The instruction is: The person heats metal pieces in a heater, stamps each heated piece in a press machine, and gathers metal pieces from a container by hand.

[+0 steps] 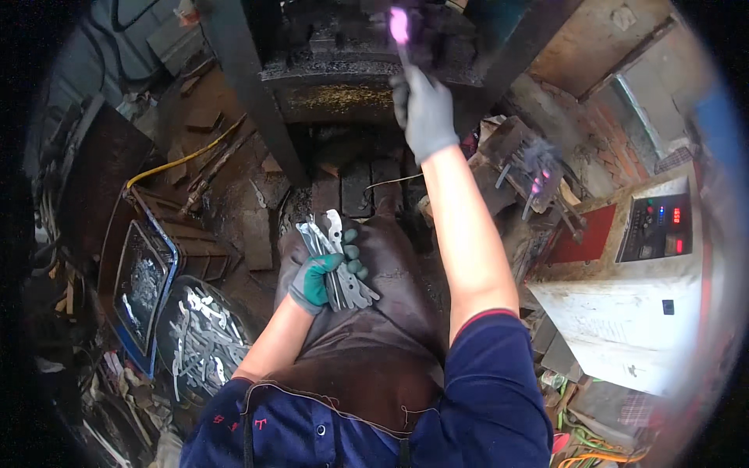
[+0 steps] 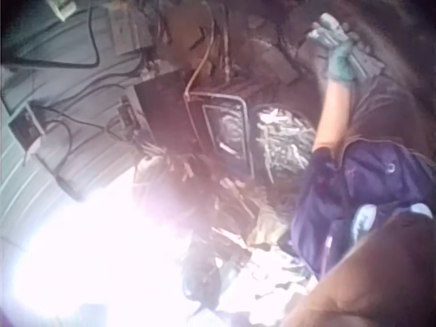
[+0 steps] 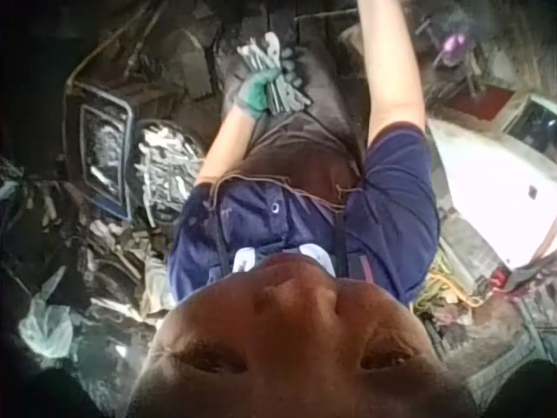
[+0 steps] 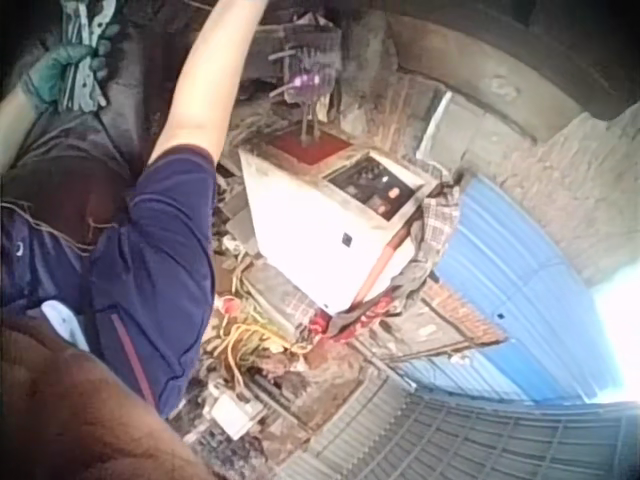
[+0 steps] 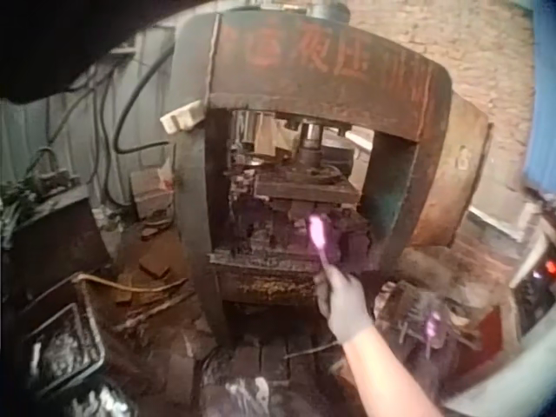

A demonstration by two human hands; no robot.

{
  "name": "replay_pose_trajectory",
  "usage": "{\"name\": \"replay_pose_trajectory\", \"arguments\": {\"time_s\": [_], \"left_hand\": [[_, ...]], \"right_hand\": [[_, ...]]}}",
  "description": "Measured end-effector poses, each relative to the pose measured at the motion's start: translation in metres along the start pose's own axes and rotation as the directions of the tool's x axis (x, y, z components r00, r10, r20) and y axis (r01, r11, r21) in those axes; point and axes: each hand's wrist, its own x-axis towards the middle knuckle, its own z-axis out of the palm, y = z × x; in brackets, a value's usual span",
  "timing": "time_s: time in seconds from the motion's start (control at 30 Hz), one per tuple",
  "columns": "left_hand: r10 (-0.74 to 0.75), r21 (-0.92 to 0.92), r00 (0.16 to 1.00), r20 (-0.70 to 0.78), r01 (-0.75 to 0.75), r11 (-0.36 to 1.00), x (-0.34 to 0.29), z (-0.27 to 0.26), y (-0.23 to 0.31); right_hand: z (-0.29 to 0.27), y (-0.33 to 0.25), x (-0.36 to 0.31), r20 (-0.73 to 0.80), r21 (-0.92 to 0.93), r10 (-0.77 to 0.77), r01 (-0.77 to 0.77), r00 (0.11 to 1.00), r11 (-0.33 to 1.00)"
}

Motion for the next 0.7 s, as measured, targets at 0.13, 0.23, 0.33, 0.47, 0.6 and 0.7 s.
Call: {"name": "replay_pose_trajectory", "arguments": {"time_s": [0.13,0.23,0.33,0.47,0.6,0.7], "left_hand": [[0.025,-0.02,1.0,0.009,-0.025,0.999,-0.002,0.002,0.001],[0.009,-0.038,1.0,-0.001,-0.009,0.999,-0.002,-0.001,0.0],[0.025,-0.043,1.0,0.0,-0.025,0.999,-0.005,0.0,0.001],[-0.024,-0.098,0.999,0.027,0.027,0.995,-0.003,0.007,0.007],[-0.019,-0.13,0.998,0.063,0.027,0.991,-0.002,-0.002,0.006],[-0.034,-0.073,0.999,0.021,0.036,0.997,-0.002,0.0,0.006]], "right_hand": [[0.04,-0.008,0.052,-0.02,-0.07,0.075,-0.076,0.997,0.995],[0.052,-0.008,0.071,0.007,-0.042,0.137,-0.137,0.991,0.99],[0.046,-0.002,0.07,0.073,-0.038,0.147,-0.144,0.986,0.989],[-0.007,0.01,0.013,0.134,-0.05,0.14,-0.134,0.981,0.99],[-0.043,0.051,-0.084,0.15,-0.295,0.259,-0.206,0.954,0.933],[-0.042,0.069,-0.127,0.18,-0.57,0.444,-0.275,0.878,0.774]]}}
